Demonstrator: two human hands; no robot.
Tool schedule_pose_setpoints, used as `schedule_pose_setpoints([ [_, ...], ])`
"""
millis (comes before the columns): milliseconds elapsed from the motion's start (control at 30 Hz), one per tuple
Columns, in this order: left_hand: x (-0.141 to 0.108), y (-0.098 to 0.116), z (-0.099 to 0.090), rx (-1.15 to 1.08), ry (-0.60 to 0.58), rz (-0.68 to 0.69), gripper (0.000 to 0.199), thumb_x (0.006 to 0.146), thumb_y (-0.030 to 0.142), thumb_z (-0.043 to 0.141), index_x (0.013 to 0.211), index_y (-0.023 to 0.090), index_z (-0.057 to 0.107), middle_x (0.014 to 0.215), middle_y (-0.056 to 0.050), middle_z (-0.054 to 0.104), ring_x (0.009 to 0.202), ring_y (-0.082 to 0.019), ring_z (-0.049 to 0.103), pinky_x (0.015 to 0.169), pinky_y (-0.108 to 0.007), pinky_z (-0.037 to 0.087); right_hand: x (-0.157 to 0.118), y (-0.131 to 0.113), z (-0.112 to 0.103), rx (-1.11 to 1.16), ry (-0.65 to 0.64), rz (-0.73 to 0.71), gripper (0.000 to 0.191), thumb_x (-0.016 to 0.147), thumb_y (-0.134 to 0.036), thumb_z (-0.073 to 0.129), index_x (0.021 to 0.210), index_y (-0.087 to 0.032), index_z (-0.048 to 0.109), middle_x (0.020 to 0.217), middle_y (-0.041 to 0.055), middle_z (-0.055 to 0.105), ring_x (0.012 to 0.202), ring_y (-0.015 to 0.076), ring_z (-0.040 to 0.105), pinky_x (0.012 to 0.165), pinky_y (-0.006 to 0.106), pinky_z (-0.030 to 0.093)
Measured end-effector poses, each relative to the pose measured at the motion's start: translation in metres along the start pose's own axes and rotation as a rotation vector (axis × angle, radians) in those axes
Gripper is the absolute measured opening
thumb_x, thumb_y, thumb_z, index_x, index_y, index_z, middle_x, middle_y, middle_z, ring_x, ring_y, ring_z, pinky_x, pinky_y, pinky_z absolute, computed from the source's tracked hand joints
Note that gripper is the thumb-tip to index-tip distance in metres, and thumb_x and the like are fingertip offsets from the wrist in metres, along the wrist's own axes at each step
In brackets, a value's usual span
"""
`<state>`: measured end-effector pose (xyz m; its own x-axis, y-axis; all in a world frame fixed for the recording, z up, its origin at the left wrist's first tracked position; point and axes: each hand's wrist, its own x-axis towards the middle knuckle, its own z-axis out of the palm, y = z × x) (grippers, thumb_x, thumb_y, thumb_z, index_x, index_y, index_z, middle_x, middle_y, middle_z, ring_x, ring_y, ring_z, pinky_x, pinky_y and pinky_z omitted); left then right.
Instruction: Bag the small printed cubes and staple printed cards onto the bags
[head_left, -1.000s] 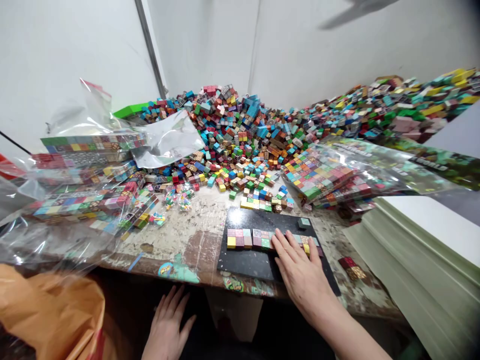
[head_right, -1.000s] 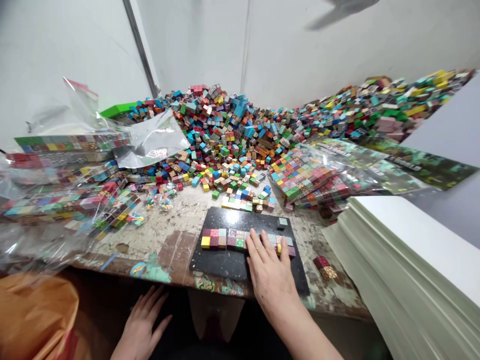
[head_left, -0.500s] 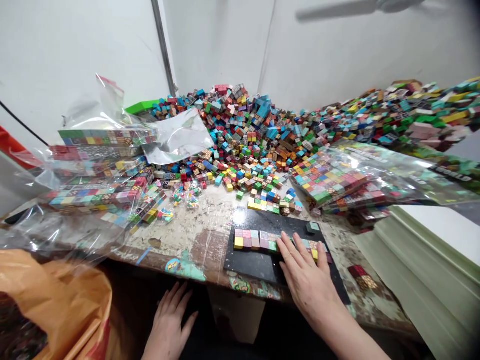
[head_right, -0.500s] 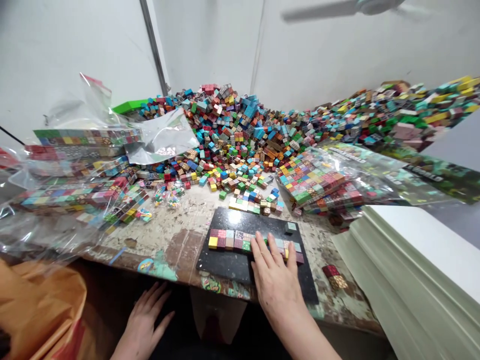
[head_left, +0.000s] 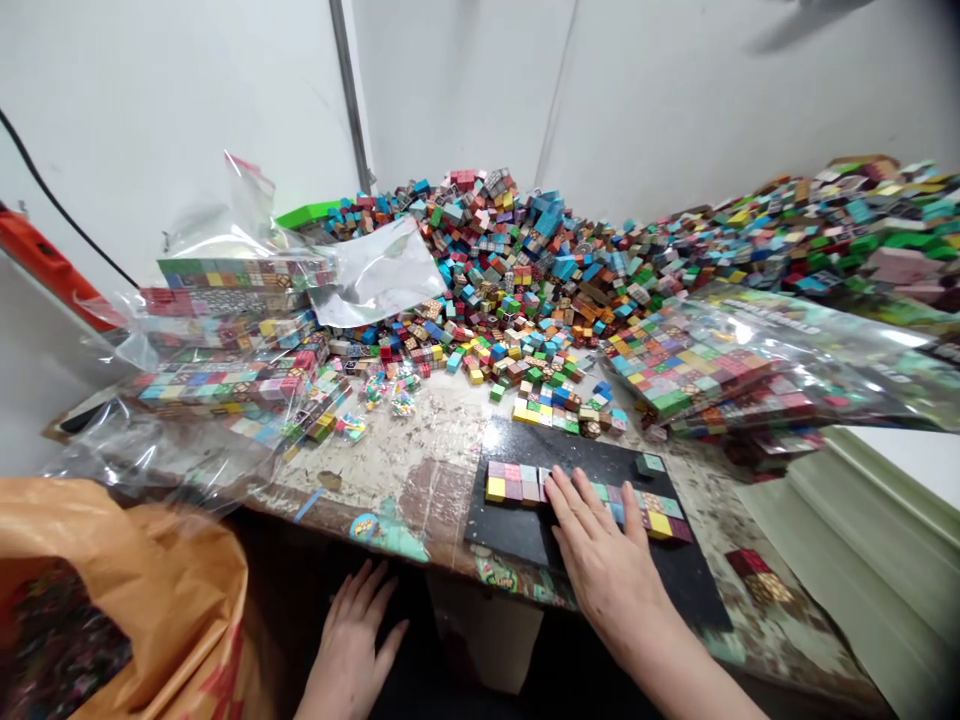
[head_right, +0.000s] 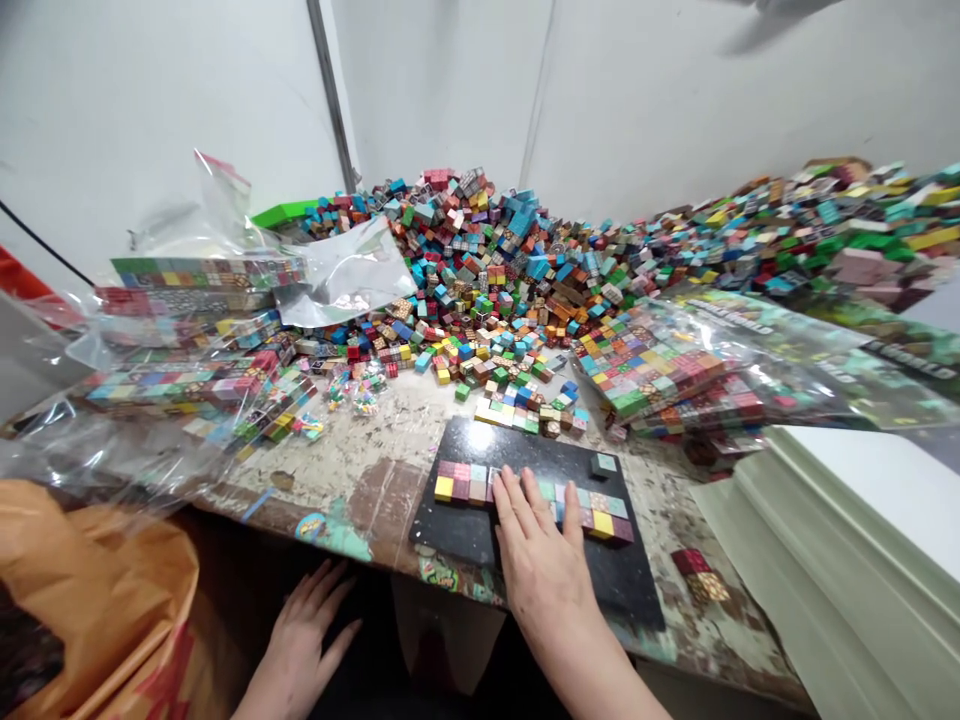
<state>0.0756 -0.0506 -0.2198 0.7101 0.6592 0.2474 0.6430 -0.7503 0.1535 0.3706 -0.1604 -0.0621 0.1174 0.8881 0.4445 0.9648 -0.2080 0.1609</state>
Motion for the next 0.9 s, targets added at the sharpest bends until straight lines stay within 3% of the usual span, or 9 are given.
schedule_pose_setpoints([
  [233,0.001,0.003,-0.005,-0.04,-0.023,-0.026,0.038,0.081,0.041,0.051,0.116,0.026,0.056,0.126,-0.004,0.053,0.119,-0.028,0.045,0.094,-0.049,0.042,0.004,-0.009,-0.001,-0.035,-0.017,-0.024,0.042,0.086,-0.014,0.037,0.128,-0.011,0.043,0.134,0.0103,0.044,0.12,0.0306,0.042,0.101,0.06,0.013],
  [400,0.0,-0.006,0.001,-0.01,0.106,0.084,0.039,0.077,0.043,0.056,0.11,0.023,0.059,0.119,-0.007,0.059,0.111,-0.029,0.053,0.087,-0.048,0.048,0.008,-0.024,-0.01,0.032,-0.081,-0.044,0.046,0.088,-0.017,0.037,0.133,-0.013,0.035,0.137,0.0067,0.04,0.125,0.0275,0.037,0.105,0.056,0.007],
  [533,0.012,0.001,-0.026,-0.097,0.233,0.268,0.035,0.079,0.044,0.055,0.102,0.019,0.062,0.106,-0.008,0.065,0.097,-0.025,0.062,0.076,-0.038,0.055,-0.009,0.014,-0.025,0.088,-0.125,0.105,0.05,0.09,-0.029,0.034,0.138,-0.015,0.025,0.14,0.008,0.036,0.129,0.0263,0.031,0.103,0.057,0.018],
  [633,0.032,0.027,-0.069,-0.3,0.25,0.434,0.022,0.084,0.034,0.053,0.097,0.019,0.063,0.091,-0.005,0.07,0.083,-0.016,0.066,0.071,-0.023,0.056,-0.032,0.066,-0.03,0.129,-0.166,0.302,0.055,0.087,-0.038,0.039,0.136,-0.015,0.029,0.139,0.0108,0.038,0.129,0.0296,0.03,0.098,0.057,0.031],
  [733,0.061,0.066,-0.108,-0.467,0.296,0.589,0.013,0.084,0.02,0.052,0.092,0.018,0.063,0.082,-0.003,0.07,0.075,-0.012,0.066,0.072,-0.02,0.055,-0.049,0.106,-0.026,0.189,-0.278,0.356,0.061,0.081,-0.04,0.047,0.133,-0.011,0.036,0.135,0.015,0.043,0.126,0.0326,0.035,0.096,0.053,0.036],
  [833,0.097,0.109,-0.128,-0.565,0.328,0.668,0.02,0.082,0.017,0.056,0.101,0.014,0.06,0.093,-0.008,0.068,0.088,-0.015,0.063,0.079,-0.025,0.053,-0.051,0.119,-0.019,0.223,-0.342,0.332,0.058,0.08,-0.035,0.048,0.131,-0.009,0.04,0.133,0.015,0.046,0.123,0.0314,0.04,0.097,0.048,0.037],
  [900,0.123,0.139,-0.131,-0.546,0.279,0.684,0.033,0.082,0.018,0.056,0.114,0.012,0.052,0.109,-0.011,0.062,0.105,-0.019,0.056,0.09,-0.032,0.048,-0.048,0.119,-0.016,0.219,-0.336,0.317,0.053,0.08,-0.031,0.049,0.129,-0.01,0.044,0.13,0.014,0.05,0.119,0.0308,0.044,0.095,0.048,0.039],
])
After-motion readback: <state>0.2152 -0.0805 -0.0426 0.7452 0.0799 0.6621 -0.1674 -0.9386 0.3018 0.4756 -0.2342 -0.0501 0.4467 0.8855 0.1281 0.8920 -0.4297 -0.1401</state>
